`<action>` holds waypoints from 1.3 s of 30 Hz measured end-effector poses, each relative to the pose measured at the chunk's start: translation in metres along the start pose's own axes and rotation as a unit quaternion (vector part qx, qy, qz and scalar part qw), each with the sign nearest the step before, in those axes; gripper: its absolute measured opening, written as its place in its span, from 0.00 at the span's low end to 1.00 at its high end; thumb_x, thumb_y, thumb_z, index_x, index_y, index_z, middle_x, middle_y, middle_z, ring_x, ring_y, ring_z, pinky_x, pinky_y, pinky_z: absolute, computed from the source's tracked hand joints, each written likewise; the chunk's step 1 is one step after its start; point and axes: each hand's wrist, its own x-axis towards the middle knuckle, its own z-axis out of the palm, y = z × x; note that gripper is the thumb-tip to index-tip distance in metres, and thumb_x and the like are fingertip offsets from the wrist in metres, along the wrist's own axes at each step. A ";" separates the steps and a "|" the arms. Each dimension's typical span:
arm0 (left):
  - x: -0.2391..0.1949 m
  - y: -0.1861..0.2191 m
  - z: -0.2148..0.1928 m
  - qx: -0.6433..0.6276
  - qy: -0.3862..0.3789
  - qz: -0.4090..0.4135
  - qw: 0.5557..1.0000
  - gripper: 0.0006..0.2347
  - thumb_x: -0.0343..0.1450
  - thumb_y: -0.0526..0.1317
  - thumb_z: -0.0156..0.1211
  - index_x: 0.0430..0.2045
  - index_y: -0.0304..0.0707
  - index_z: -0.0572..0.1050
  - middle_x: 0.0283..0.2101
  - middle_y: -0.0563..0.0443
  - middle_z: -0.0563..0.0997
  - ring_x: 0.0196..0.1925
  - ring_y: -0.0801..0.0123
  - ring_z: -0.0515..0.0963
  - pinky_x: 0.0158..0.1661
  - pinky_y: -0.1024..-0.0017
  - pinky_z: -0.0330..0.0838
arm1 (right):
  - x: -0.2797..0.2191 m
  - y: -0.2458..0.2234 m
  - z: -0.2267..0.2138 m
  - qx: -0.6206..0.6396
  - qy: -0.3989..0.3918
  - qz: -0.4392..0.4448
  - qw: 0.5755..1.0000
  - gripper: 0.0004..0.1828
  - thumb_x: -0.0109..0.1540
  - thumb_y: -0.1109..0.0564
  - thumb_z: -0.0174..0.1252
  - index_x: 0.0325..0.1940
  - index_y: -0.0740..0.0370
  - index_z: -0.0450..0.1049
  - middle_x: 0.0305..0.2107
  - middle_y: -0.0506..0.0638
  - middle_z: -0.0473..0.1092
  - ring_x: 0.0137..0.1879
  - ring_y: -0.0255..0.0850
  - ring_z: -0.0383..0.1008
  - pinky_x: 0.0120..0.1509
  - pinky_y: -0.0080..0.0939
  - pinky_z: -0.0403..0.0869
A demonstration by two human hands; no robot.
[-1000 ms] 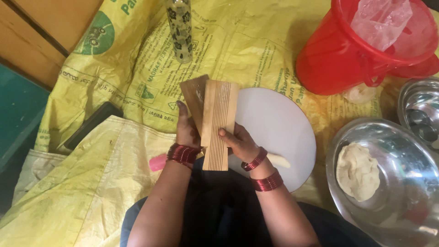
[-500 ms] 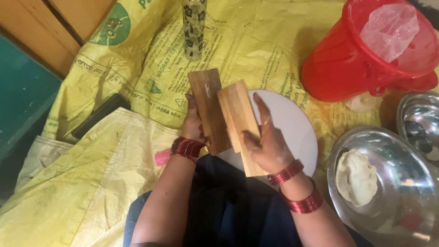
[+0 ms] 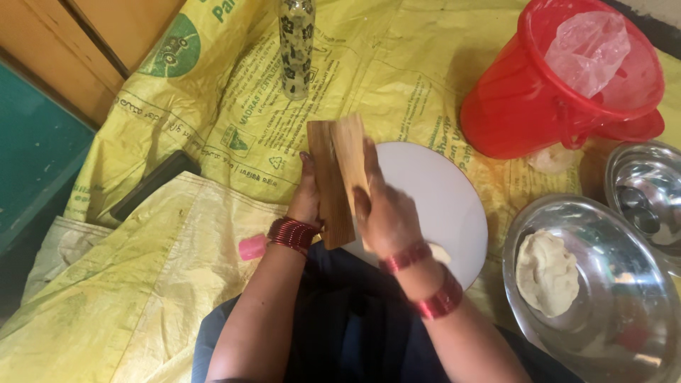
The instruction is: The person rolls a piece of dough into a cylindrical shape on a white plate, then uses a wooden tool to flatten and shape it. They repeat this process with additional pieces of dough, forming small balls and flattening them.
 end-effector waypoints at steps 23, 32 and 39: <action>0.008 0.024 -0.036 0.025 0.063 -0.013 0.998 0.39 0.71 0.71 0.35 0.69 0.40 0.61 0.61 0.43 0.76 0.58 0.60 0.80 0.52 0.65 0.81 | -0.011 0.010 0.010 -0.039 -0.023 -0.174 0.984 0.45 0.61 0.58 0.57 0.79 0.53 0.44 0.24 0.60 0.74 0.27 0.59 0.75 0.31 0.57 0.75; 0.005 0.013 -0.025 0.053 0.070 -0.067 0.994 0.39 0.70 0.71 0.32 0.66 0.38 0.63 0.51 0.34 0.77 0.47 0.50 0.80 0.43 0.55 0.79 | 0.017 0.020 0.001 -0.036 -0.196 -0.013 0.980 0.45 0.65 0.61 0.51 0.82 0.50 0.38 0.23 0.54 0.75 0.25 0.47 0.77 0.29 0.46 0.80; 0.003 0.008 -0.019 0.039 0.036 -0.079 0.995 0.40 0.73 0.71 0.34 0.64 0.29 0.64 0.48 0.31 0.76 0.43 0.47 0.79 0.40 0.54 0.79 | 0.017 0.027 -0.001 -0.030 -0.113 -0.073 0.990 0.45 0.63 0.61 0.55 0.81 0.52 0.41 0.22 0.52 0.75 0.25 0.47 0.76 0.29 0.45 0.77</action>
